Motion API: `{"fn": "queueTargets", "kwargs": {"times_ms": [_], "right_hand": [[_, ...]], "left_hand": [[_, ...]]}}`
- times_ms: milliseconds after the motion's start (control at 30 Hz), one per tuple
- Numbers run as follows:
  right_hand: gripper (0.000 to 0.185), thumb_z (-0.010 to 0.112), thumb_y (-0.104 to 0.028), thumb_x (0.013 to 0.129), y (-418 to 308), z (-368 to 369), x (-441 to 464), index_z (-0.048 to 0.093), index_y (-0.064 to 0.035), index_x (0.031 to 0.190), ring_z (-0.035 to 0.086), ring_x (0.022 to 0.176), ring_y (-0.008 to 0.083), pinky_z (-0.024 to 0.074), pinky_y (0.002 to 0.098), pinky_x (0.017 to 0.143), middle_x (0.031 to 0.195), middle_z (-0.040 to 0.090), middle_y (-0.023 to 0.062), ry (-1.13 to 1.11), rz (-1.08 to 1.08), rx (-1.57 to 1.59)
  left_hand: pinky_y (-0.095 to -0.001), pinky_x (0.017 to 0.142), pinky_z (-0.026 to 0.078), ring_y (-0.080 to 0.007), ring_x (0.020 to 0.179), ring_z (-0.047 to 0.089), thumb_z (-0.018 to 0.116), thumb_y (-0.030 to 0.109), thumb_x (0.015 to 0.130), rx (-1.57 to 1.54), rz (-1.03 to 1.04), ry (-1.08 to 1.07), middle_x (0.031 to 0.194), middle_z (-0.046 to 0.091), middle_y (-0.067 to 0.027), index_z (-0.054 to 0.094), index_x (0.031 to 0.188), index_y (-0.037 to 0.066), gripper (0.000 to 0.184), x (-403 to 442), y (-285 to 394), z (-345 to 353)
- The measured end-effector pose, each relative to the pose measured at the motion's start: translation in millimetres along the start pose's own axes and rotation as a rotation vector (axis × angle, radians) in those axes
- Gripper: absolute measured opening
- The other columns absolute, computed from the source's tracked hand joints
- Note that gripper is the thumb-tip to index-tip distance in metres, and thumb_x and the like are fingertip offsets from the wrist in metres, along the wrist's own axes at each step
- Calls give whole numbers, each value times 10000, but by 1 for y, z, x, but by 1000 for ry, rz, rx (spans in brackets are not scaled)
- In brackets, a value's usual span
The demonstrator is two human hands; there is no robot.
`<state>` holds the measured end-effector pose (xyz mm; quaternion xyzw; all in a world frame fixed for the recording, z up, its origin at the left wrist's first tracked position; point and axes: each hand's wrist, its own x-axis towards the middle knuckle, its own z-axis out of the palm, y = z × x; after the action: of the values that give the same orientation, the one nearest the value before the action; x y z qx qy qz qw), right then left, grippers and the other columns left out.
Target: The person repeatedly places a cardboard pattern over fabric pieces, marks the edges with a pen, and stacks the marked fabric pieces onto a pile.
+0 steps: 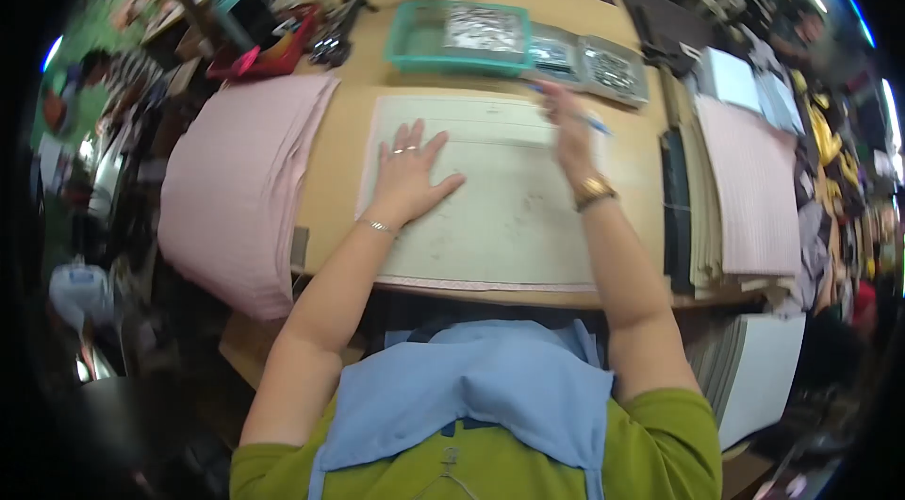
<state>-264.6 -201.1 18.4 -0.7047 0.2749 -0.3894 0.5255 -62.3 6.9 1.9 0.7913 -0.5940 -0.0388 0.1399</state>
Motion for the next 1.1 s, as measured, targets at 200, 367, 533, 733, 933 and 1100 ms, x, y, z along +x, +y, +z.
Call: {"fn": "queueTargets", "kwargs": {"times_ms": [200, 367, 533, 733, 933, 1100], "right_hand": [[309, 546, -262, 1012, -20, 138, 24, 605, -70, 1247, 632, 1038, 173, 521, 336, 871, 1072, 695, 96, -106, 4, 41], [344, 628, -251, 929, -10, 104, 5, 594, -79, 1225, 611, 1053, 383, 484, 430, 934, 1128, 655, 202, -152, -61, -433], [519, 657, -437, 888, 19, -18, -42, 584, -56, 1233, 389, 1385, 325, 296, 537, 1131, 1421, 501, 178, 45, -79, -998], [562, 658, -455, 882, 17, -45, -53, 567, -52, 1262, 404, 1376, 329, 294, 493, 1146, 1450, 474, 184, 73, -5, -971], [436, 605, -368, 947, 12, -42, -43, 606, -78, 1272, 487, 1298, 324, 387, 422, 1065, 1278, 611, 181, 52, 9, -1114], [298, 571, -248, 998, 5, 21, 3, 649, -72, 1225, 637, 1019, 190, 508, 312, 861, 1092, 692, 103, 82, -117, -272]], "left_hand": [[-632, 1147, 150, -411, 1468, 188, 582, 659, 834, -3, 13, -3, 1581, 249, -205, 397, 1487, 188, 825, 1, 1, 0], [-641, 1143, 151, -411, 1471, 179, 609, 618, 843, 9, 12, -37, 1581, 242, -210, 381, 1495, 191, 812, 1, 1, 0], [-654, 1138, 146, -414, 1472, 168, 612, 616, 839, 13, 5, -42, 1588, 225, -204, 380, 1494, 184, 819, 2, 3, -1], [-667, 1135, 128, -416, 1473, 165, 591, 651, 831, -1, 9, -52, 1592, 216, -199, 385, 1492, 187, 834, 2, 2, -1], [-704, 1112, 124, -400, 1481, 151, 579, 648, 843, 35, 4, -22, 1594, 215, -193, 379, 1493, 210, 810, 0, -3, 2], [-698, 1120, 115, -396, 1483, 147, 556, 690, 827, -3, -22, -19, 1594, 213, -194, 383, 1492, 220, 832, 1, 0, 1]]}}
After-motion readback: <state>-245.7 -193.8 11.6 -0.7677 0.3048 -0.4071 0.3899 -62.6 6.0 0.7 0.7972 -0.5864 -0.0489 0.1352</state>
